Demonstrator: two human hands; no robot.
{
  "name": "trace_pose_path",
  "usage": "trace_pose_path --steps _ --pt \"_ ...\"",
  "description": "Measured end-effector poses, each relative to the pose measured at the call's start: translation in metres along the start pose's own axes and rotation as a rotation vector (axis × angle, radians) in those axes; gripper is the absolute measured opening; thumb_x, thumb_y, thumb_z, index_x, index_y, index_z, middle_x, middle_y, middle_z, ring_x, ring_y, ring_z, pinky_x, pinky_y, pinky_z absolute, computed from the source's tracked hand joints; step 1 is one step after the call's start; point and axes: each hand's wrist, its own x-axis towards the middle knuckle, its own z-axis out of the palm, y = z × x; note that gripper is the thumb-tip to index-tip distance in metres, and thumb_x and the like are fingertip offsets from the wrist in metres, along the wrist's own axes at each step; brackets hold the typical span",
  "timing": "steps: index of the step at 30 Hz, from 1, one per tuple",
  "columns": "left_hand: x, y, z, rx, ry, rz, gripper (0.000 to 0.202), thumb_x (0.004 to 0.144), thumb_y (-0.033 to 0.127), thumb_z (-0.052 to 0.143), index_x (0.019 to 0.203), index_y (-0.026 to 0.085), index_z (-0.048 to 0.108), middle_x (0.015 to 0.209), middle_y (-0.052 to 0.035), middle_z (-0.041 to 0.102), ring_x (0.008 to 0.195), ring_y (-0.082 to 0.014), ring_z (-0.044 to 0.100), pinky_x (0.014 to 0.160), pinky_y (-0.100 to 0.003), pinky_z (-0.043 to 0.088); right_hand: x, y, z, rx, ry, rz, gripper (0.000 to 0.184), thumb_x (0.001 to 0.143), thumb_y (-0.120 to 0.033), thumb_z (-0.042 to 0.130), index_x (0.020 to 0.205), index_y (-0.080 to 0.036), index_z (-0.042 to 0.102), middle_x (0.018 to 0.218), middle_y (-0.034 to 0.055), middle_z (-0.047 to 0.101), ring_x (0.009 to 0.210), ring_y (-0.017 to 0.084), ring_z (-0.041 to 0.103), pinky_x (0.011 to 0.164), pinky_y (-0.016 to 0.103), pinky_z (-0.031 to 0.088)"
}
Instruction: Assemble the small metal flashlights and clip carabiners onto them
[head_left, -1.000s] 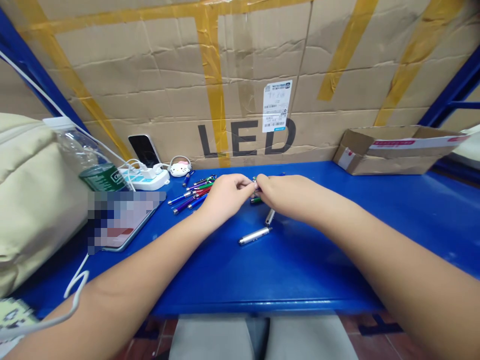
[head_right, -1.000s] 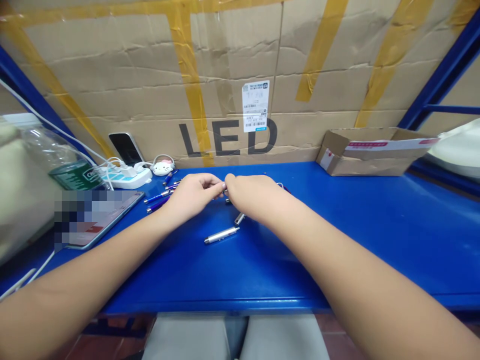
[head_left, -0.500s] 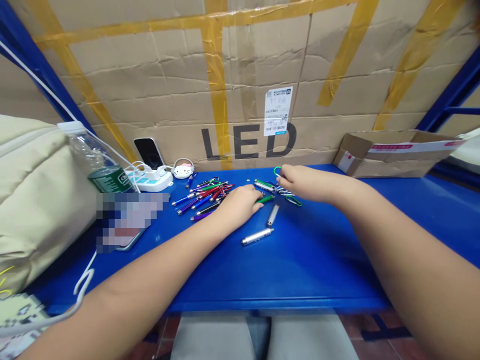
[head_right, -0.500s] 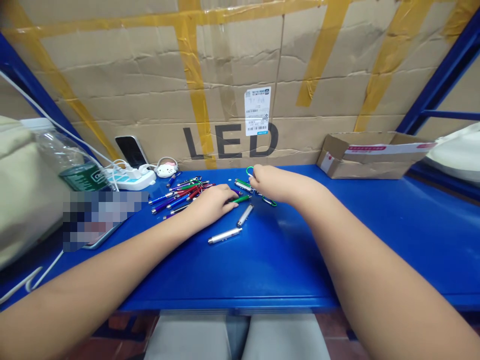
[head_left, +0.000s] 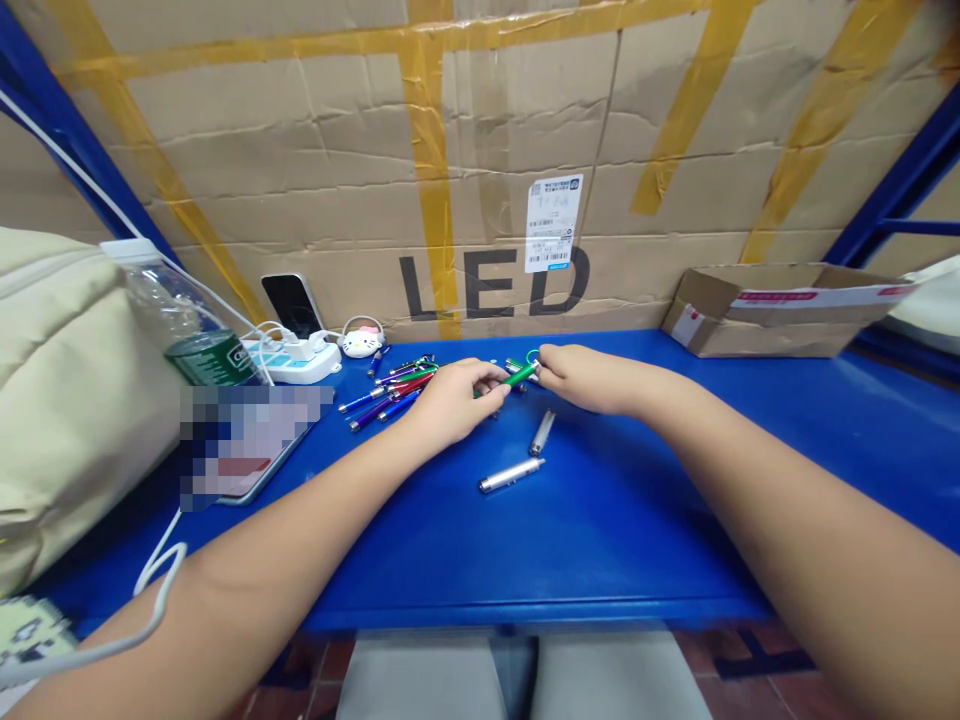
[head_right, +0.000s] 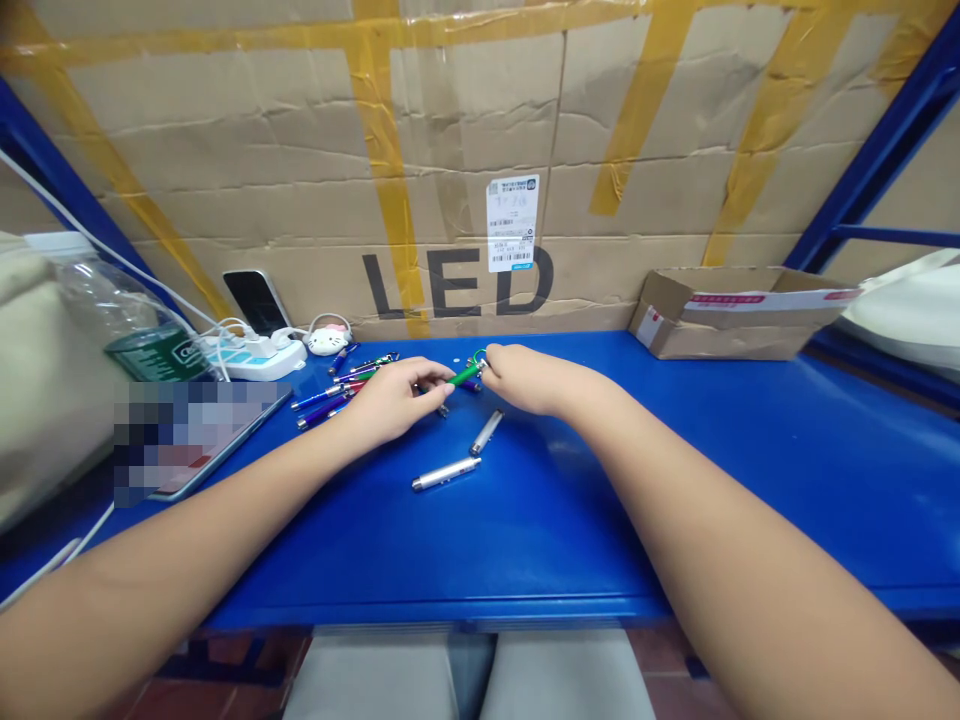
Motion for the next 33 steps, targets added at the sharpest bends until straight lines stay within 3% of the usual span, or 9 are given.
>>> trace_pose_path --steps 10,17,21,25,29,33 --pt "-0.001 0.003 -0.001 0.085 0.03 0.02 0.018 0.083 0.021 0.059 0.096 0.015 0.069 0.084 -0.0039 0.065 0.075 -0.0143 0.059 0.073 -0.028 0.047 -0.001 0.001 -0.002 0.074 0.041 0.038 0.027 0.093 -0.038 0.03 0.079 -0.02 0.045 0.086 0.0079 0.062 0.067 0.016 0.052 0.058 0.025 0.037" --pt "-0.003 0.005 0.0 0.088 0.084 0.022 0.018 0.085 0.021 0.059 0.098 0.016 0.07 0.09 -0.0047 0.067 0.079 -0.0153 0.06 0.078 -0.029 0.048 -0.002 -0.005 -0.001 0.01 -0.005 0.059 0.024 0.092 -0.034 0.031 0.079 -0.02 0.045 0.083 0.0074 0.061 0.062 0.016 0.05 0.057 0.026 0.036" --pt "-0.004 0.005 0.001 0.063 0.041 -0.028 0.02 0.085 0.024 0.06 0.103 0.018 0.069 0.096 -0.0045 0.071 0.084 -0.0178 0.064 0.08 -0.031 0.051 -0.001 -0.004 0.001 0.027 -0.004 0.045 0.024 0.091 -0.034 0.033 0.079 -0.02 0.047 0.083 0.0074 0.062 0.062 0.015 0.05 0.056 0.025 0.035" --pt "-0.004 0.005 0.001 0.082 -0.001 0.003 0.022 0.086 0.022 0.059 0.105 0.02 0.07 0.104 -0.0037 0.072 0.094 -0.0198 0.066 0.086 -0.032 0.05 -0.001 -0.005 0.001 0.075 -0.02 0.017 0.026 0.092 -0.037 0.034 0.079 -0.02 0.049 0.082 0.0066 0.064 0.065 0.015 0.052 0.054 0.024 0.034" --pt "-0.001 0.007 -0.003 0.101 0.079 -0.03 0.023 0.088 0.021 0.054 0.105 0.018 0.07 0.096 -0.0031 0.074 0.083 -0.0175 0.068 0.083 -0.03 0.051 -0.002 -0.008 -0.001 0.066 -0.076 0.033 0.025 0.091 -0.036 0.038 0.079 -0.019 0.051 0.085 0.0069 0.065 0.067 0.015 0.055 0.056 0.024 0.036" --pt "0.003 -0.003 -0.015 0.133 0.186 -0.053 0.024 0.088 0.022 0.054 0.106 0.02 0.07 0.101 -0.0024 0.073 0.092 -0.0184 0.068 0.088 -0.029 0.05 -0.001 -0.001 -0.004 0.102 -0.012 0.106 0.026 0.091 -0.041 0.04 0.092 -0.019 0.054 0.097 0.0094 0.067 0.079 0.019 0.06 0.061 0.025 0.041"
